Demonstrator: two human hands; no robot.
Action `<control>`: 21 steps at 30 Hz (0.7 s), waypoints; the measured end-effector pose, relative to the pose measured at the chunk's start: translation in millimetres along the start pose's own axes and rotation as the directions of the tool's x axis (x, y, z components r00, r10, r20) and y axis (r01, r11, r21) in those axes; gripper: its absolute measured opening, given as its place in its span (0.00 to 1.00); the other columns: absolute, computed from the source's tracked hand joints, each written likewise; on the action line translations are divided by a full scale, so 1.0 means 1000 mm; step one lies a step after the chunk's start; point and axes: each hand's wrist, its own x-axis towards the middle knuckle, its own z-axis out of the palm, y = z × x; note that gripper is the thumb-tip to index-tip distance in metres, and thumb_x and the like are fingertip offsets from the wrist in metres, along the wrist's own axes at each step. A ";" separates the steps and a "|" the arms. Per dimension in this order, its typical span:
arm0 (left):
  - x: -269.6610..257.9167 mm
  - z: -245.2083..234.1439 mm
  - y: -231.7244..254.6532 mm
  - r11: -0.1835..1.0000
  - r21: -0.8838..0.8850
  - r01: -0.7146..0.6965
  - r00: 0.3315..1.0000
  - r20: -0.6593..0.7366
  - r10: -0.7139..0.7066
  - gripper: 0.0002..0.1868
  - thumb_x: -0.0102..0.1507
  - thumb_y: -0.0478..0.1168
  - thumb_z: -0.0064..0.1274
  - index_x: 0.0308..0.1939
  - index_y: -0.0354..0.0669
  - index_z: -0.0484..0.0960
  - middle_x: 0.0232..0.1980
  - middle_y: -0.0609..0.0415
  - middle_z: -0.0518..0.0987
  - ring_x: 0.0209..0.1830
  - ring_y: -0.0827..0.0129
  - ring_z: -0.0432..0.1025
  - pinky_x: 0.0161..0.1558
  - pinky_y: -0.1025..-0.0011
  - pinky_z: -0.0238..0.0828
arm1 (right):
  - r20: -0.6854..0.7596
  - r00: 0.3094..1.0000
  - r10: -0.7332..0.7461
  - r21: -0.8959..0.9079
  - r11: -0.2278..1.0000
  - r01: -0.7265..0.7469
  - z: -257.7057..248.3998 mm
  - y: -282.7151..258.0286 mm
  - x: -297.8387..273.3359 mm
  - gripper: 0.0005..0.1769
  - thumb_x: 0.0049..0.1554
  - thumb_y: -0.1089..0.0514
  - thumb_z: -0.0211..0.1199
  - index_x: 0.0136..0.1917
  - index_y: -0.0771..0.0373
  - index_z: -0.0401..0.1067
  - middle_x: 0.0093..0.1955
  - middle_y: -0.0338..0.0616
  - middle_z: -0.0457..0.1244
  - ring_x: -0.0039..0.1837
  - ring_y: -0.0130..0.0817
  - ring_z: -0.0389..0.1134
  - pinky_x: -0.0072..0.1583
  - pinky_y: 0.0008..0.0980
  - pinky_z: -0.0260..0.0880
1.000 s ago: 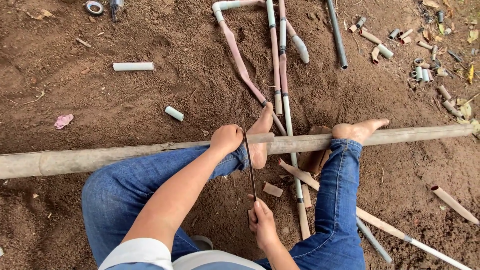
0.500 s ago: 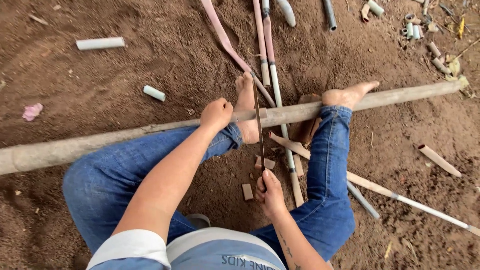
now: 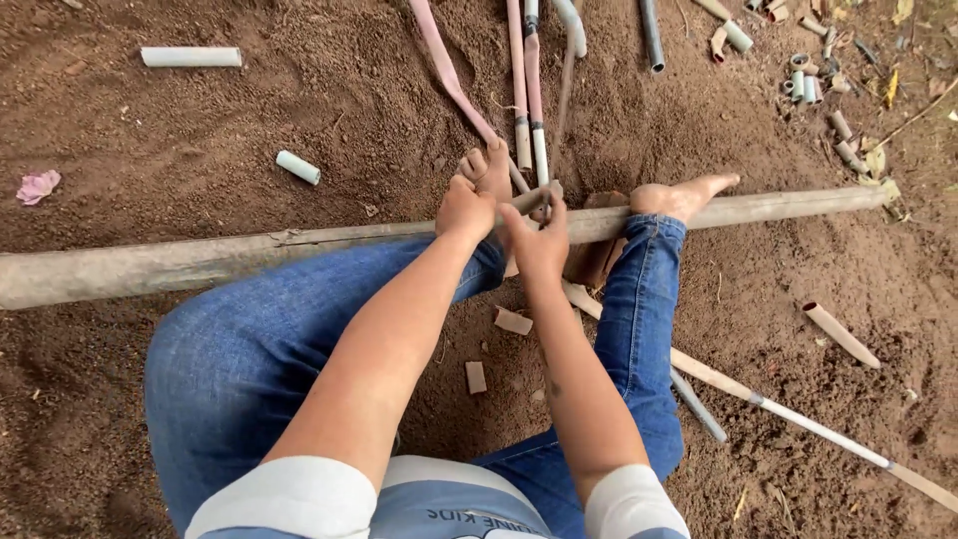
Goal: The person sits on the ground and uses a hand saw to cut a long bamboo pole that is held in place between their bare feet. The person saws through the pole, creating a cut section, and continues the cutting process.
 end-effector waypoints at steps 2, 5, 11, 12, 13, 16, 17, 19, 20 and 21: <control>0.018 0.009 -0.012 1.000 -0.006 0.017 1.000 -0.009 -0.017 0.23 0.71 0.48 0.38 0.68 0.44 0.67 0.66 0.42 0.76 0.69 0.44 0.72 0.67 0.44 0.70 | -0.002 0.999 -0.033 -0.051 0.998 0.032 0.012 -0.008 0.008 0.49 0.57 0.40 0.80 0.82 0.51 0.59 0.76 0.58 0.60 0.77 0.58 0.62 0.77 0.55 0.63; 0.038 0.013 -0.028 0.997 -0.056 0.062 0.997 -0.040 -0.064 0.24 0.69 0.50 0.41 0.67 0.49 0.68 0.66 0.46 0.75 0.71 0.46 0.71 0.68 0.43 0.69 | 0.015 0.999 -0.035 -0.056 0.998 0.036 0.018 -0.010 0.006 0.45 0.60 0.46 0.77 0.82 0.48 0.58 0.82 0.59 0.55 0.79 0.59 0.61 0.78 0.54 0.64; -0.036 -0.030 0.029 0.996 0.068 -0.051 0.998 0.045 0.048 0.32 0.75 0.45 0.39 0.77 0.29 0.51 0.82 0.32 0.53 0.83 0.41 0.54 0.80 0.46 0.56 | -0.131 0.991 0.016 0.328 0.944 0.028 -0.009 0.024 -0.011 0.43 0.64 0.56 0.72 0.84 0.42 0.53 0.88 0.65 0.39 0.83 0.68 0.50 0.76 0.61 0.62; -0.080 -0.045 0.053 0.984 0.122 -0.132 0.986 0.123 0.117 0.34 0.78 0.38 0.33 0.81 0.17 0.42 0.86 0.23 0.42 0.88 0.39 0.46 0.84 0.47 0.49 | -0.155 0.987 0.042 0.426 0.904 0.028 -0.021 0.027 -0.021 0.43 0.65 0.58 0.69 0.85 0.39 0.51 0.89 0.67 0.33 0.83 0.69 0.48 0.75 0.63 0.64; -0.048 -0.030 0.023 0.980 0.140 -0.140 0.983 0.139 0.120 0.34 0.78 0.38 0.33 0.81 0.17 0.42 0.86 0.23 0.42 0.88 0.39 0.46 0.84 0.47 0.49 | -0.171 0.984 0.057 0.436 0.900 0.024 -0.033 0.041 -0.027 0.43 0.65 0.58 0.69 0.85 0.39 0.51 0.89 0.67 0.33 0.83 0.69 0.48 0.75 0.63 0.64; -0.022 -0.018 -0.001 0.911 0.343 -0.228 0.948 0.293 0.127 0.52 0.72 0.59 0.41 0.84 0.24 0.35 0.86 0.22 0.40 0.83 0.27 0.49 0.77 0.34 0.54 | -0.227 0.973 0.043 0.470 0.880 0.070 -0.064 0.086 -0.045 0.46 0.64 0.55 0.71 0.86 0.54 0.49 0.87 0.73 0.32 0.85 0.78 0.36 0.80 0.73 0.44; -0.065 -0.035 0.032 0.860 0.456 -0.229 0.945 0.317 0.084 0.47 0.72 0.59 0.38 0.82 0.24 0.47 0.83 0.25 0.51 0.82 0.31 0.53 0.77 0.36 0.55 | -0.215 0.975 0.051 0.456 0.889 0.054 -0.072 0.104 -0.052 0.45 0.64 0.55 0.71 0.86 0.52 0.50 0.87 0.71 0.33 0.85 0.76 0.38 0.80 0.71 0.45; -0.099 -0.050 0.041 0.786 0.572 -0.236 0.941 0.337 0.037 0.44 0.72 0.60 0.35 0.80 0.25 0.58 0.81 0.29 0.62 0.81 0.36 0.57 0.76 0.38 0.56 | -0.208 0.976 0.068 0.452 0.891 0.035 -0.081 0.125 -0.065 0.44 0.64 0.54 0.70 0.86 0.51 0.50 0.87 0.70 0.34 0.85 0.73 0.39 0.81 0.68 0.46; -0.083 -0.048 0.023 0.723 0.634 -0.274 0.923 0.385 0.012 0.46 0.72 0.64 0.33 0.81 0.28 0.61 0.80 0.30 0.65 0.80 0.37 0.60 0.75 0.39 0.58 | -0.166 0.978 0.128 0.467 0.884 -0.036 -0.083 0.127 -0.071 0.45 0.64 0.54 0.71 0.86 0.49 0.51 0.87 0.71 0.35 0.85 0.74 0.40 0.80 0.68 0.48; -0.065 -0.048 0.005 0.652 0.691 -0.312 0.905 0.425 -0.016 0.48 0.72 0.69 0.31 0.81 0.31 0.63 0.79 0.32 0.68 0.79 0.38 0.62 0.73 0.40 0.60 | -0.121 0.976 0.183 0.482 0.870 -0.103 -0.083 0.128 -0.075 0.45 0.63 0.53 0.71 0.87 0.47 0.51 0.86 0.72 0.37 0.85 0.74 0.41 0.80 0.67 0.51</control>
